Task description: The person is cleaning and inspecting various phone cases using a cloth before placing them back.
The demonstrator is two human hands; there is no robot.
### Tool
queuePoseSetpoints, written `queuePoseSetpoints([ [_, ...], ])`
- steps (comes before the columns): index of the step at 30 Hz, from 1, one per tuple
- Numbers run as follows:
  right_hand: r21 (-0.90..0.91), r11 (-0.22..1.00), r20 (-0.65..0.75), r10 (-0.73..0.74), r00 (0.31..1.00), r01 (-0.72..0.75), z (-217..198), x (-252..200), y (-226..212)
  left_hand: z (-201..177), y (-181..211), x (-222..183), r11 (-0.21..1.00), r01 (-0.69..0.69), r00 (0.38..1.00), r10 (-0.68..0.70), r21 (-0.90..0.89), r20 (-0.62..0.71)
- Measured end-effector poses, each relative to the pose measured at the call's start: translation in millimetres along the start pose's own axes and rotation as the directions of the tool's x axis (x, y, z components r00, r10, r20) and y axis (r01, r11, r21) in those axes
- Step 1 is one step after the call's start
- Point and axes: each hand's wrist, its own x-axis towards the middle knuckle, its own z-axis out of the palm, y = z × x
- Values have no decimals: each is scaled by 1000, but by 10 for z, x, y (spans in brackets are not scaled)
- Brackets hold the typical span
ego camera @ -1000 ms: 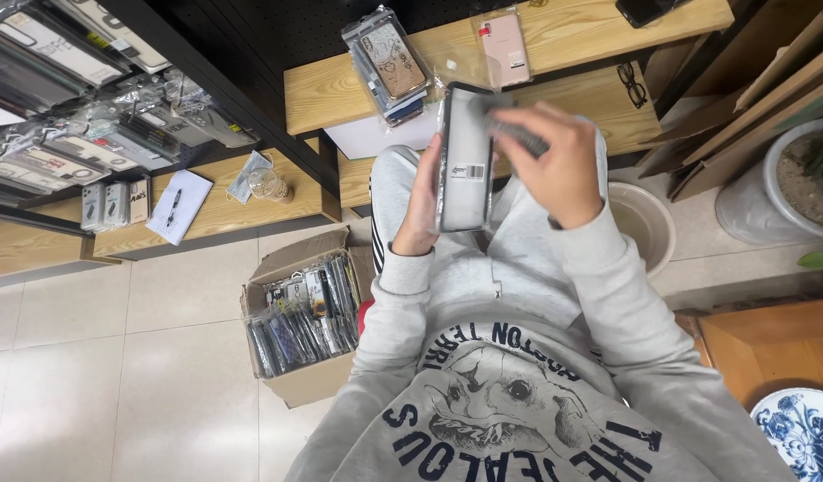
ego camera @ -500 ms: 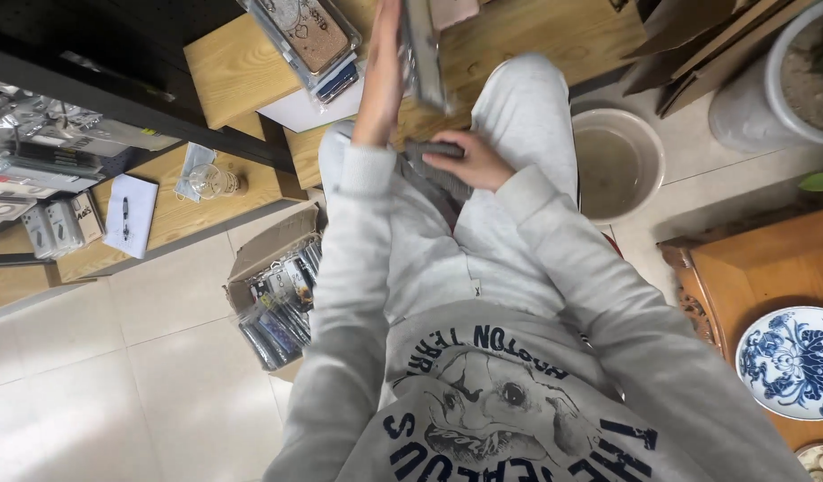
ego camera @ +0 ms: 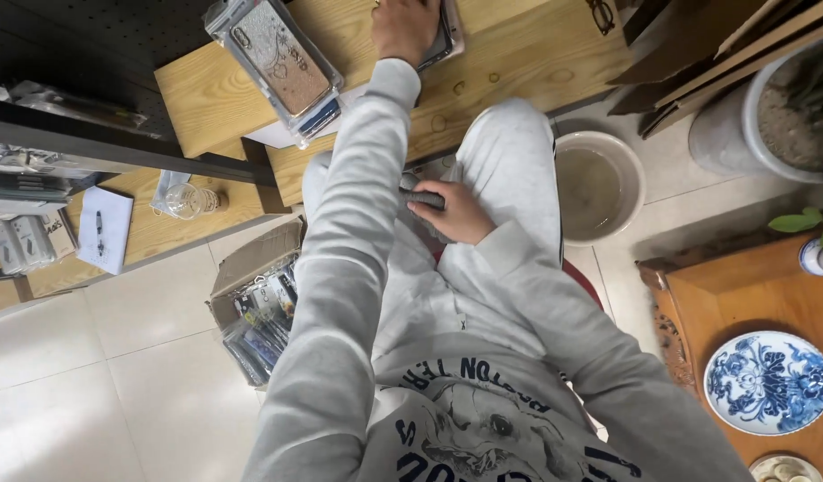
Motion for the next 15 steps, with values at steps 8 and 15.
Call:
queuePoseSetpoints([
  [8, -35, 999, -39, 36, 999, -37, 10, -14, 40, -102, 259, -173, 984, 46, 998, -54, 175, 41],
  [15, 26, 984, -37, 176, 984, -175, -64, -13, -94, -2093, 986, -1540, 813, -581, 804, 568, -33, -178],
])
